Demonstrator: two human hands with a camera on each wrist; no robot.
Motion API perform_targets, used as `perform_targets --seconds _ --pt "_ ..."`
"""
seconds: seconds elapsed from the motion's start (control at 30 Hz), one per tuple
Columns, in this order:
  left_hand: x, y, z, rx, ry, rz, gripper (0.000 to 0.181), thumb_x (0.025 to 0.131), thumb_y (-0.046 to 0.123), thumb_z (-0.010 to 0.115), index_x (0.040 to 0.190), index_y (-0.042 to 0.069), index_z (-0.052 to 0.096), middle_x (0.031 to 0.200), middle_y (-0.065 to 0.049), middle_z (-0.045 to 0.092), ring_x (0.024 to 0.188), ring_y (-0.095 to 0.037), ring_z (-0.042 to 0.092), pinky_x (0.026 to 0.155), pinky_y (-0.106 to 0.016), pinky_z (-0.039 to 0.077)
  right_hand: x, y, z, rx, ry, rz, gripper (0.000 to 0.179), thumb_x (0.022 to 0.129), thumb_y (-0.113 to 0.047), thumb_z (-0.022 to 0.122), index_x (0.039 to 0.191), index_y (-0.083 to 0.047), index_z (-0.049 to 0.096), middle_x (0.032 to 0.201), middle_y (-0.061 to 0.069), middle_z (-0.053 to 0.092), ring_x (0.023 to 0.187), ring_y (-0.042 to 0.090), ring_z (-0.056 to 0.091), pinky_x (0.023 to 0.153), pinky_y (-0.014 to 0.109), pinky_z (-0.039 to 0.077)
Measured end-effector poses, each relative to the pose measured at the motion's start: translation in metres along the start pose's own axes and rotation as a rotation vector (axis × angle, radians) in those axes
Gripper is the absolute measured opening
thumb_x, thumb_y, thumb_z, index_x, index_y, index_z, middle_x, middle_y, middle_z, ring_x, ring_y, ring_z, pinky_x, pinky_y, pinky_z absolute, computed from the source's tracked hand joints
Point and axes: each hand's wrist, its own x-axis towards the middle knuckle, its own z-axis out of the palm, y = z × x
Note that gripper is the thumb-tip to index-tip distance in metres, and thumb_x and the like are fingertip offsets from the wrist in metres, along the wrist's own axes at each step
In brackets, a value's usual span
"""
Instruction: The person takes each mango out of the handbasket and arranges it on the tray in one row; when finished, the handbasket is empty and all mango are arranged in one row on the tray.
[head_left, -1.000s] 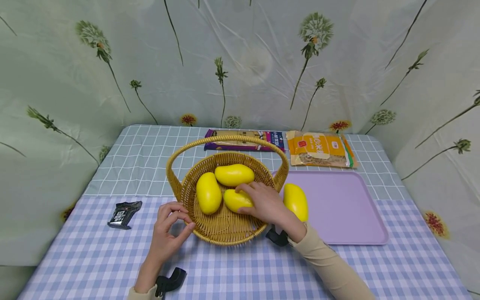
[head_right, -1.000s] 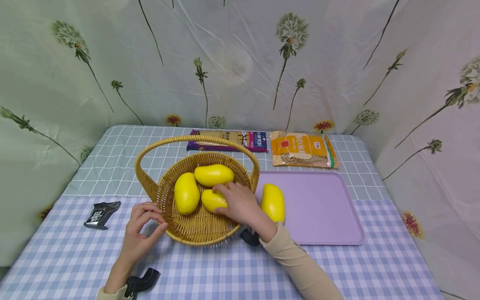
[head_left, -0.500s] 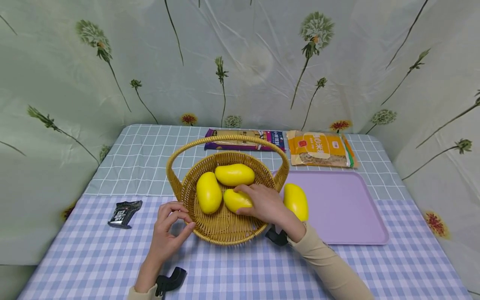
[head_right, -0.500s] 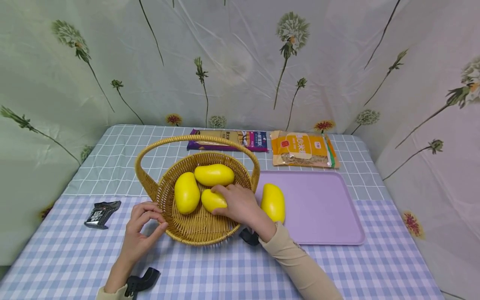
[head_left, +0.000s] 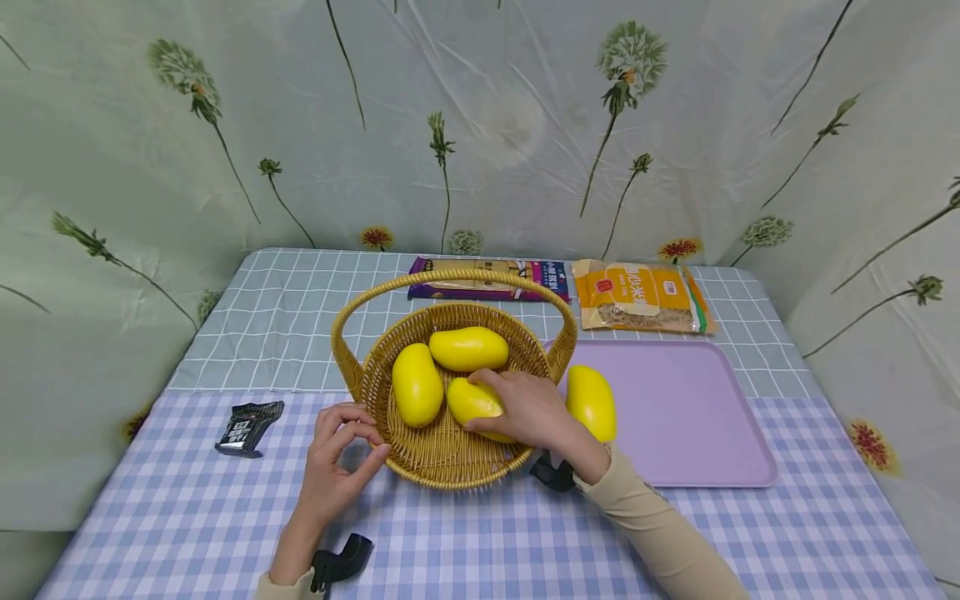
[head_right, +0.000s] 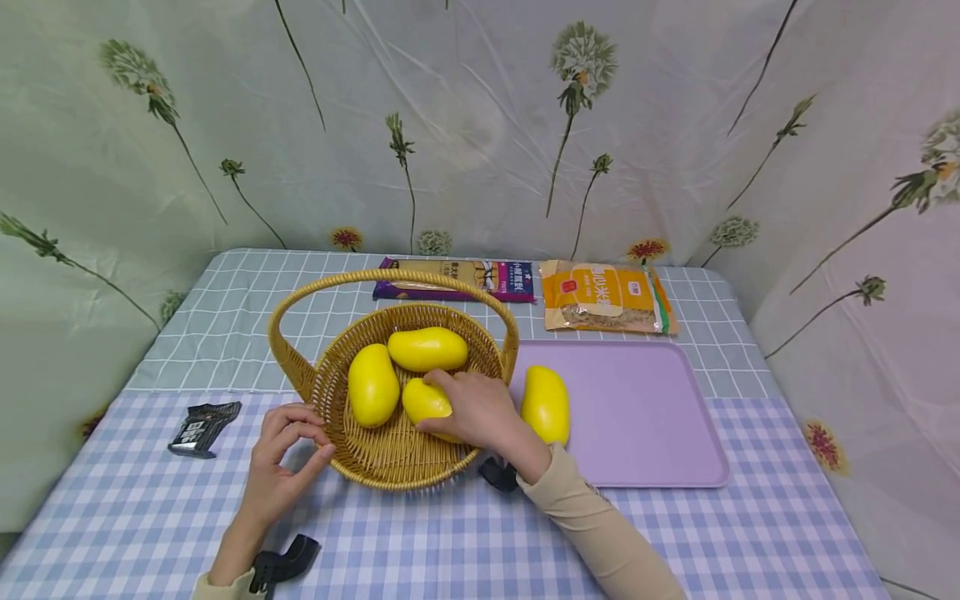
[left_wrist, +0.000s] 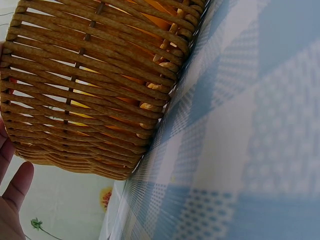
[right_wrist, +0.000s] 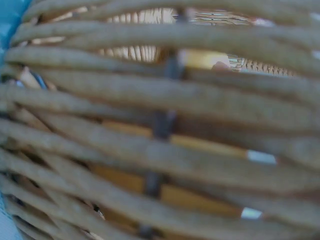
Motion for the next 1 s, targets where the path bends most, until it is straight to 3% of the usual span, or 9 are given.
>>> perform_targets --seconds 0.2,0.47,0.77,1.0 --pt "-0.002 -0.003 0.000 0.003 -0.002 0.001 0.029 0.090 0.031 0.066 0.074 0.008 0.060 0.088 -0.014 0.055 0.099 -0.027 0.045 0.096 -0.029 0.028 -0.001 0.000 0.002 0.011 0.028 0.011 0.063 0.078 -0.063 0.065 0.128 -0.026 0.054 0.107 -0.003 0.064 0.093 0.017 0.060 0.066 0.035 0.045" --pt "-0.021 -0.029 0.001 0.029 -0.008 -0.027 0.030 0.089 0.039 0.065 0.075 0.013 0.061 0.090 -0.014 0.056 0.104 -0.025 0.044 0.098 -0.030 0.026 -0.007 0.000 0.001 0.122 0.122 0.029 0.064 0.078 -0.063 0.065 0.131 -0.029 0.053 0.116 -0.004 0.062 0.100 0.017 0.058 0.076 0.037 0.044" --pt "-0.002 -0.003 0.000 0.004 0.000 -0.003 0.027 0.089 0.030 0.067 0.074 0.009 0.060 0.088 -0.015 0.055 0.100 -0.027 0.045 0.096 -0.029 0.027 -0.014 -0.001 0.001 0.235 0.216 0.049 0.065 0.076 -0.061 0.067 0.132 -0.031 0.054 0.117 -0.002 0.062 0.098 0.016 0.057 0.076 0.037 0.043" --pt "-0.001 -0.001 0.001 0.000 0.004 0.001 0.024 0.087 0.028 0.069 0.074 0.009 0.060 0.090 -0.012 0.056 0.101 -0.025 0.045 0.096 -0.028 0.027 -0.021 -0.002 -0.001 0.317 0.302 0.014 0.069 0.073 -0.060 0.071 0.133 -0.028 0.054 0.124 -0.003 0.059 0.104 0.014 0.057 0.080 0.036 0.046"
